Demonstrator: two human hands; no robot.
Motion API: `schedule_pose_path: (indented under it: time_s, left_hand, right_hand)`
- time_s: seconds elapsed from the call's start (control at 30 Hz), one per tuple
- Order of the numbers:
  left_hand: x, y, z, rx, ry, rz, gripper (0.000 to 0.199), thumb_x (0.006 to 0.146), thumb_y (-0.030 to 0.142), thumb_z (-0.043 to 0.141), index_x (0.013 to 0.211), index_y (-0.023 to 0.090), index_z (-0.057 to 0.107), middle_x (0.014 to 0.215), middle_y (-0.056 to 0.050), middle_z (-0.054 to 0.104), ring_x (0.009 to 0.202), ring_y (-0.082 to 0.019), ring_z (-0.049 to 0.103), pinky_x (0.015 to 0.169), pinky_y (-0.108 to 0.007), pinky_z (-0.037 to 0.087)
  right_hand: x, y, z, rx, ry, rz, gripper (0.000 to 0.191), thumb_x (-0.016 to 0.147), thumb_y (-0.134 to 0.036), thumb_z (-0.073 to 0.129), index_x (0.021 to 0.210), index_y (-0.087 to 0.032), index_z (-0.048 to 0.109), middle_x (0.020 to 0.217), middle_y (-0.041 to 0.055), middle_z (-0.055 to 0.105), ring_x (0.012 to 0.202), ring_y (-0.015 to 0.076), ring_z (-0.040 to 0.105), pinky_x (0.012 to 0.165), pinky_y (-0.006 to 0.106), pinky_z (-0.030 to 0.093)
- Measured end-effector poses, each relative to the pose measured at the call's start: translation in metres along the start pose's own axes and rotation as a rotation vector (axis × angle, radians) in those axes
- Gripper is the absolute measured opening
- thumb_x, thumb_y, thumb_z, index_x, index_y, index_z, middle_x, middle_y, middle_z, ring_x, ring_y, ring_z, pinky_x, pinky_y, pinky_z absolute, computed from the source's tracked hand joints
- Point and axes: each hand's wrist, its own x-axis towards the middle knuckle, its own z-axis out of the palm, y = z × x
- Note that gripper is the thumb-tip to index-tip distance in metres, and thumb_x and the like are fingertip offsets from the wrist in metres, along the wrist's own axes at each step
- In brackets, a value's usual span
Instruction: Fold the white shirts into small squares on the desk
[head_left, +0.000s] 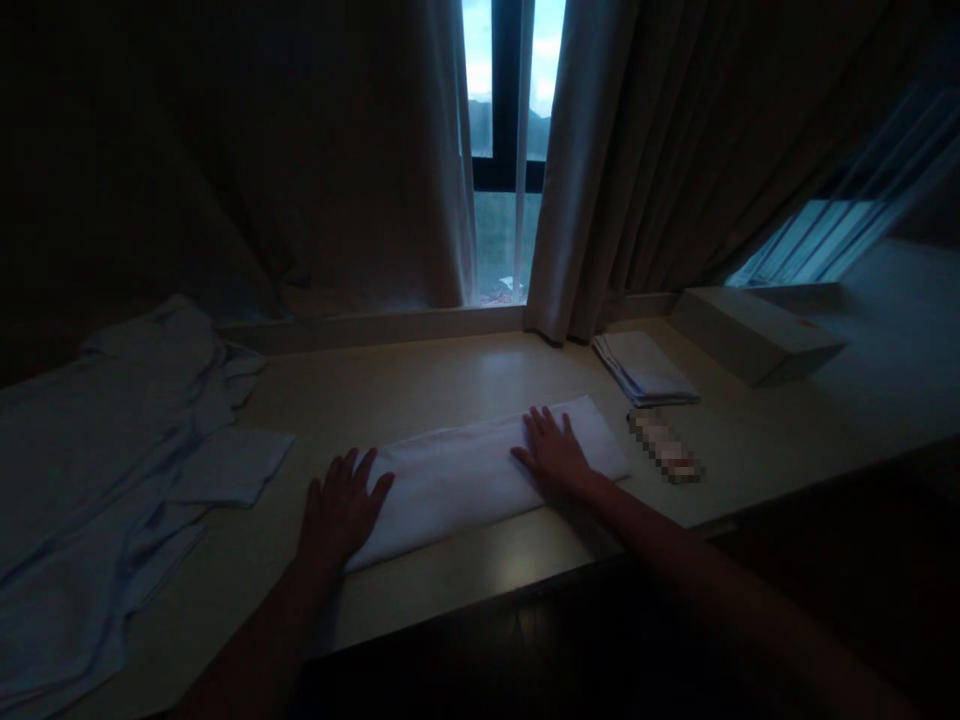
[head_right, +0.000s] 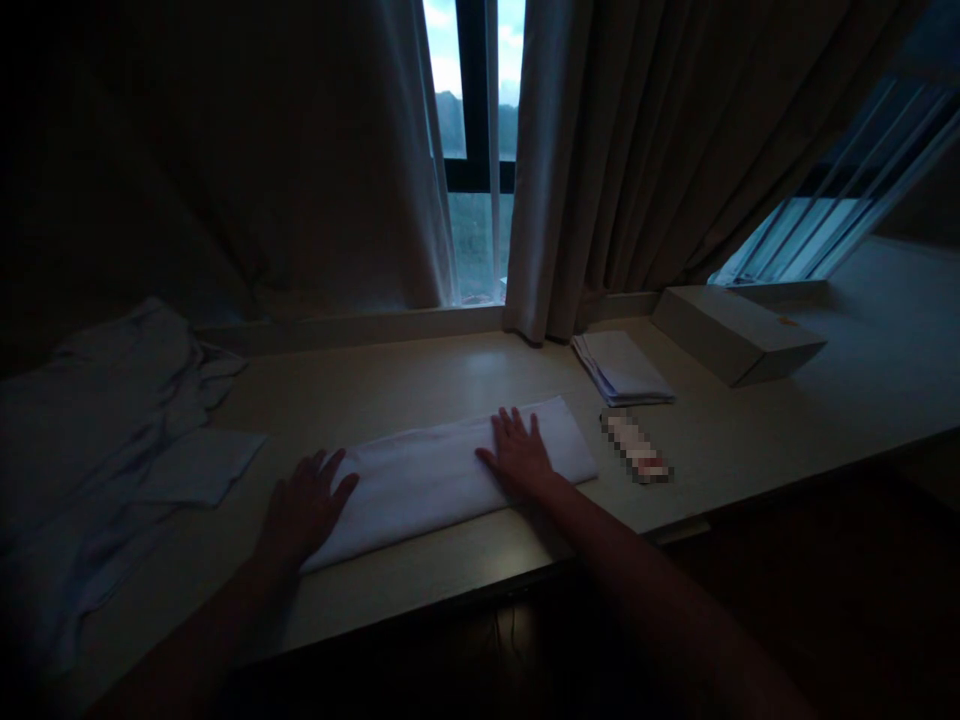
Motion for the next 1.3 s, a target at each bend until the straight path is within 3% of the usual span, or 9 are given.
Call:
schedule_pose_path:
  time_s: [0.1, 0.17, 0.27, 0.37, 0.43, 0.57, 0.7, 0.8, 1.3]
  left_hand:
    - [0.0, 0.0, 0.0, -0.004, -0.014, -0.01, 0.066, 0.093, 0.055, 0.022, 0.15, 0.023, 0.027, 0.157, -0.011, 0.028, 0.144, -0.032, 0.02, 0.111, -0.055, 0.02]
    - [0.001, -0.001, 0.002, 0.0, -0.016, -0.024, 0.066, 0.093, 0.055, 0.022, 0.15, 0.023, 0.027, 0.157, -0.011, 0.028, 0.145, -0.031, 0.019, 0.111, -0.054, 0.02]
    - [0.0, -0.002, 0.004, -0.001, -0.013, -0.017, 0.066, 0.092, 0.056, 0.022, 0.15, 0.024, 0.027, 0.157, -0.01, 0.028, 0.145, -0.031, 0.019, 0.111, -0.054, 0.02]
    - [-0.001, -0.002, 0.004, -0.007, 0.007, 0.007, 0.067, 0.093, 0.056, 0.02, 0.151, 0.023, 0.025, 0.157, -0.01, 0.028, 0.145, -0.031, 0.018, 0.111, -0.054, 0.02]
    - [-0.001, -0.002, 0.004, -0.013, 0.018, 0.016, 0.067, 0.093, 0.056, 0.019, 0.151, 0.023, 0.026, 0.157, -0.011, 0.027, 0.145, -0.031, 0.018, 0.111, -0.055, 0.02]
    - [0.001, -0.003, 0.006, -0.027, 0.009, -0.003, 0.067, 0.093, 0.057, 0.019, 0.15, 0.023, 0.028, 0.156, -0.011, 0.029, 0.144, -0.032, 0.019, 0.11, -0.056, 0.021]
    - [0.002, -0.005, 0.009, -0.028, 0.022, -0.002, 0.066, 0.093, 0.056, 0.019, 0.15, 0.024, 0.026, 0.157, -0.01, 0.027, 0.144, -0.032, 0.019, 0.111, -0.054, 0.021]
    - [0.001, -0.004, 0.009, -0.016, 0.033, 0.025, 0.067, 0.093, 0.056, 0.02, 0.151, 0.023, 0.025, 0.157, -0.011, 0.026, 0.144, -0.032, 0.018, 0.111, -0.054, 0.022]
    - [0.0, 0.001, -0.001, -0.033, -0.035, -0.046, 0.066, 0.093, 0.058, 0.02, 0.15, 0.025, 0.026, 0.158, -0.008, 0.026, 0.145, -0.03, 0.018, 0.112, -0.053, 0.021]
  right_hand:
    - [0.018, -0.083, 0.012, 0.12, -0.048, -0.309, 0.078, 0.093, -0.068, 0.025, 0.149, -0.015, 0.031, 0.156, 0.011, 0.026, 0.145, 0.0285, 0.017, 0.117, 0.049, 0.012]
    - [0.026, -0.128, 0.025, 0.162, -0.019, -0.437, 0.076, 0.092, -0.069, 0.027, 0.149, -0.018, 0.03, 0.156, 0.0089, 0.028, 0.145, 0.0274, 0.018, 0.117, 0.048, 0.016]
    - [0.035, -0.151, 0.038, 0.184, -0.011, -0.442, 0.074, 0.094, -0.067, 0.027, 0.149, -0.017, 0.031, 0.154, 0.0091, 0.031, 0.143, 0.0271, 0.023, 0.116, 0.047, 0.019]
    - [0.039, -0.114, 0.039, 0.17, -0.034, -0.408, 0.074, 0.093, -0.067, 0.029, 0.149, -0.018, 0.031, 0.154, 0.0083, 0.031, 0.143, 0.0261, 0.023, 0.117, 0.045, 0.015]
    - [0.04, -0.068, 0.032, 0.159, -0.067, -0.375, 0.072, 0.094, -0.067, 0.026, 0.15, -0.022, 0.028, 0.156, 0.0058, 0.028, 0.145, 0.0242, 0.02, 0.117, 0.044, 0.013]
    - [0.037, 0.032, 0.015, 0.068, -0.121, -0.149, 0.067, 0.096, -0.063, 0.021, 0.152, -0.026, 0.023, 0.158, 0.0025, 0.021, 0.146, 0.0224, 0.014, 0.117, 0.043, 0.012]
    - [0.034, 0.09, 0.009, -0.023, -0.127, -0.007, 0.063, 0.098, -0.058, 0.022, 0.152, -0.025, 0.024, 0.158, 0.0019, 0.021, 0.146, 0.0215, 0.015, 0.118, 0.041, 0.009]
    - [0.034, 0.101, 0.013, -0.043, -0.092, 0.001, 0.063, 0.098, -0.057, 0.022, 0.152, -0.025, 0.024, 0.158, 0.0008, 0.022, 0.146, 0.0212, 0.015, 0.118, 0.041, 0.008]
    - [0.036, 0.108, 0.03, -0.061, 0.007, -0.027, 0.068, 0.095, -0.064, 0.019, 0.15, -0.025, 0.03, 0.157, 0.0047, 0.026, 0.144, 0.0268, 0.022, 0.117, 0.049, 0.013]
